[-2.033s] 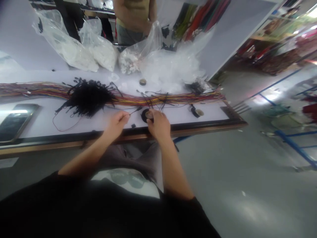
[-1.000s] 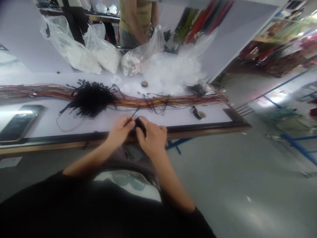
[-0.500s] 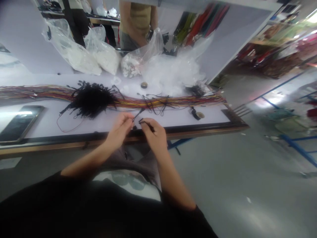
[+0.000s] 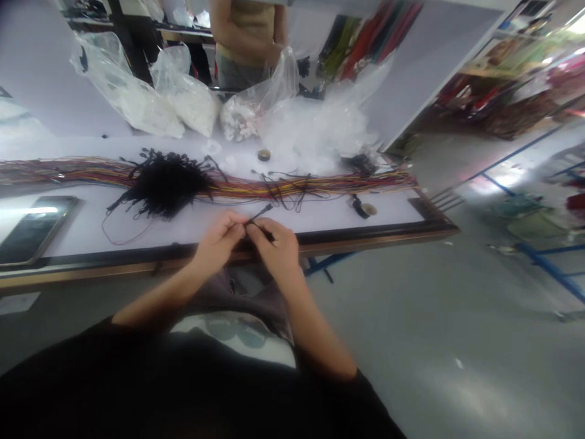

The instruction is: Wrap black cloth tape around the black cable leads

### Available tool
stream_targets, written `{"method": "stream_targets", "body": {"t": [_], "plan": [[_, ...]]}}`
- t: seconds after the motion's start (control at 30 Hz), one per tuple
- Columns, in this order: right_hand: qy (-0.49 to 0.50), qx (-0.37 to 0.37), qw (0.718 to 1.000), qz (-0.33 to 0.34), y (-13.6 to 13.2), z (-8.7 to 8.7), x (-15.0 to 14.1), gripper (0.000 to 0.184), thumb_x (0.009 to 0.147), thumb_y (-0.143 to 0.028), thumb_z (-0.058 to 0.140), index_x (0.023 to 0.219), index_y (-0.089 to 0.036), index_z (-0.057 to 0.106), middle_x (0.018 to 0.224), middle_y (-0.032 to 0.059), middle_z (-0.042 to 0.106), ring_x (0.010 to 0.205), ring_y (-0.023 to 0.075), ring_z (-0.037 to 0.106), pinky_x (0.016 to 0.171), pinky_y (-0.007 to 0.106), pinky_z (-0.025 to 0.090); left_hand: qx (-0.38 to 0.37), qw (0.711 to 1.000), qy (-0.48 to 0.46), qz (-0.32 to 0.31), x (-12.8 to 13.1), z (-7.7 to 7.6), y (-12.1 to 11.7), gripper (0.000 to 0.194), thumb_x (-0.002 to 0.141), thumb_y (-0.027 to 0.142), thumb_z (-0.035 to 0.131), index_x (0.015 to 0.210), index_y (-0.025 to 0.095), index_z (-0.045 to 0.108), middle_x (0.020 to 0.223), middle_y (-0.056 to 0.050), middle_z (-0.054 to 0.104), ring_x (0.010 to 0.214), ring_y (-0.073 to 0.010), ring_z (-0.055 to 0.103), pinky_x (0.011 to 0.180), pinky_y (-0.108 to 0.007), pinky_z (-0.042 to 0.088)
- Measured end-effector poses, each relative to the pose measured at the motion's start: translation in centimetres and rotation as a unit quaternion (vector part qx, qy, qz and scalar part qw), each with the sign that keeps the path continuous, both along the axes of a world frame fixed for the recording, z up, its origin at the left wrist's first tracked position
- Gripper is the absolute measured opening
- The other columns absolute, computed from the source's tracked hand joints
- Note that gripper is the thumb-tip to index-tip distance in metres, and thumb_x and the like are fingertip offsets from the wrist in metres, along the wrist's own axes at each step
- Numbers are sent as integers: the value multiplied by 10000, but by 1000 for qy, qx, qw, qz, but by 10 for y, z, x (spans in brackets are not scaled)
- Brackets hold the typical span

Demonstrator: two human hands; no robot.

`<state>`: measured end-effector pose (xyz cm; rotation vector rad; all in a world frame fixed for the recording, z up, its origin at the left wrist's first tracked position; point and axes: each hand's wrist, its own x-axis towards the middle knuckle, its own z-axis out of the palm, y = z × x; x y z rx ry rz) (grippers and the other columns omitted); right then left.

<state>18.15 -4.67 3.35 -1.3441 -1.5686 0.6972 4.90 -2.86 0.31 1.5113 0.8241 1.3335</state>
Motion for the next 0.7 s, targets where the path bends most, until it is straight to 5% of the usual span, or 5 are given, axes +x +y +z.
{"method": "stream_targets", "body": {"t": [0.3, 0.5, 0.7], "plan": [[-101, 31, 994, -11, -1, -3, 5, 207, 804, -357, 532, 724, -219, 665, 756, 6, 706, 692, 169, 619, 659, 282, 437, -38, 999, 11, 13, 1, 4, -1, 160, 813, 331, 564, 775, 178, 592, 651, 30, 531, 607, -88, 466, 606, -222, 393], [-308, 99, 946, -28, -4, 2, 13, 336, 855, -281, 459, 1142, -238, 629, 969, 71, 732, 844, 240, 649, 750, 365, 428, -133, 987, -79, -43, 5, 7, -1, 245, 777, 392, 592, 730, 158, 540, 567, 49, 520, 438, -33, 331, 430, -188, 250], [-342, 213, 913, -58, 3, -11, 11, 371, 885, -204, 392, 1203, -188, 583, 1098, 122, 697, 1001, 236, 634, 853, 403, 405, -242, 948, -181, -103, 9, 13, -2, 528, 656, 371, 725, 1064, 209, 432, 526, 98, 544, 317, -11, 277, 355, -160, 133]]}}
